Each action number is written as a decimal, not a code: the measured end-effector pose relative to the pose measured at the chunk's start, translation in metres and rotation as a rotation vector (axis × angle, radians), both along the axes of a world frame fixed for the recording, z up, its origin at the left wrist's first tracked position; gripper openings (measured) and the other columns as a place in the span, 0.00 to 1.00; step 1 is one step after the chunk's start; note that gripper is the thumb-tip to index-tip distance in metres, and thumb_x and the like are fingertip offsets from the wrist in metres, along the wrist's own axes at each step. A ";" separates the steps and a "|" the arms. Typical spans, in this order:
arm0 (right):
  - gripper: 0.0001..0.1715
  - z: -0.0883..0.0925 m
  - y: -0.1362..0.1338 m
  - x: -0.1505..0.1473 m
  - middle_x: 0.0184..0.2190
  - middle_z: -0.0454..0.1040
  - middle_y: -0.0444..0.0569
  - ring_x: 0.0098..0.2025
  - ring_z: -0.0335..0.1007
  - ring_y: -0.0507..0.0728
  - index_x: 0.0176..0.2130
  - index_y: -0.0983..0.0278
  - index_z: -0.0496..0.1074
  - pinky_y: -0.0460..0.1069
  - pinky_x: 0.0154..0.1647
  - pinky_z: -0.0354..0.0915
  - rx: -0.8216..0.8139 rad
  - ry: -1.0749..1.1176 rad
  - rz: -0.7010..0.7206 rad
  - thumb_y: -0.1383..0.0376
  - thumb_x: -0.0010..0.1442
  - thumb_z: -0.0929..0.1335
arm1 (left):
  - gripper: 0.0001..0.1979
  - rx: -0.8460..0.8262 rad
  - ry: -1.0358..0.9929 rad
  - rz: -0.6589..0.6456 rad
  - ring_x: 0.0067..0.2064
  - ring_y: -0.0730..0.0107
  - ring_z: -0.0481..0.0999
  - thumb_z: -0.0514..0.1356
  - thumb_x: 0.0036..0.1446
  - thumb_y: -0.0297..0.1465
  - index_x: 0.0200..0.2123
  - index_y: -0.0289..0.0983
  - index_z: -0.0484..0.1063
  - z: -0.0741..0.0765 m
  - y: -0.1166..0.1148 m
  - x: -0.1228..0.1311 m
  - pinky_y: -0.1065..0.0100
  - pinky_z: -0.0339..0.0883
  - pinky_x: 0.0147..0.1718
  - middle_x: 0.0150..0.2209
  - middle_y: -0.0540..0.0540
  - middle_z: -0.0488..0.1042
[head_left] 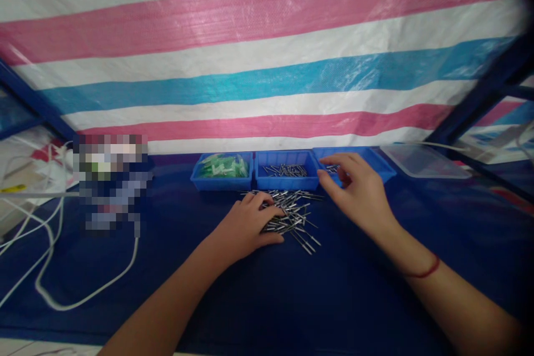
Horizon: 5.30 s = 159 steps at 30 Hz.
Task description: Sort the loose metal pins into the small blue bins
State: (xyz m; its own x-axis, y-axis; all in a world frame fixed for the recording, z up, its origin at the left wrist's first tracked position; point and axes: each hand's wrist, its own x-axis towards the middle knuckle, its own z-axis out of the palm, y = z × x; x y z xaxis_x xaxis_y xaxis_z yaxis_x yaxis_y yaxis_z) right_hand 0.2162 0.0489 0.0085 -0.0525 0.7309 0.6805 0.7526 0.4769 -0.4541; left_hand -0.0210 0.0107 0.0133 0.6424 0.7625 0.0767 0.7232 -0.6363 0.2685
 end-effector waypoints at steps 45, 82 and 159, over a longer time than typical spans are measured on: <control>0.12 -0.011 -0.035 -0.055 0.30 0.73 0.46 0.31 0.68 0.52 0.36 0.63 0.73 0.49 0.35 0.64 -0.658 0.580 0.640 0.56 0.58 0.66 | 0.09 -0.278 -1.009 0.323 0.37 0.70 0.76 0.60 0.56 0.33 0.38 0.34 0.73 -0.009 0.004 0.023 0.71 0.69 0.39 0.36 0.47 0.76; 0.07 0.009 -0.016 -0.009 0.32 0.73 0.48 0.30 0.68 0.53 0.38 0.62 0.72 0.48 0.31 0.65 0.027 0.174 0.139 0.64 0.59 0.66 | 0.17 0.061 -0.129 0.075 0.48 0.60 0.67 0.51 0.63 0.40 0.50 0.37 0.66 0.007 0.004 0.004 0.59 0.60 0.50 0.48 0.43 0.69; 0.09 -0.002 -0.032 -0.042 0.25 0.73 0.45 0.27 0.66 0.52 0.32 0.63 0.73 0.47 0.26 0.63 -0.490 0.602 0.498 0.59 0.55 0.68 | 0.16 -0.595 -1.060 0.400 0.21 0.79 0.59 0.59 0.54 0.41 0.38 0.33 0.72 -0.003 -0.005 0.034 0.74 0.53 0.22 0.21 0.55 0.63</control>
State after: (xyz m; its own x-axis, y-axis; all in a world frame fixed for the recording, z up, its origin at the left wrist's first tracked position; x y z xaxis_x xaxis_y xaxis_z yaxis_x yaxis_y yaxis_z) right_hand 0.1738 0.0166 0.0069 -0.1757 0.9324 0.3158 0.0836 0.3337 -0.9390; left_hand 0.0134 0.0055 0.0099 0.1956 0.9806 -0.0097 0.0941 -0.0089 0.9955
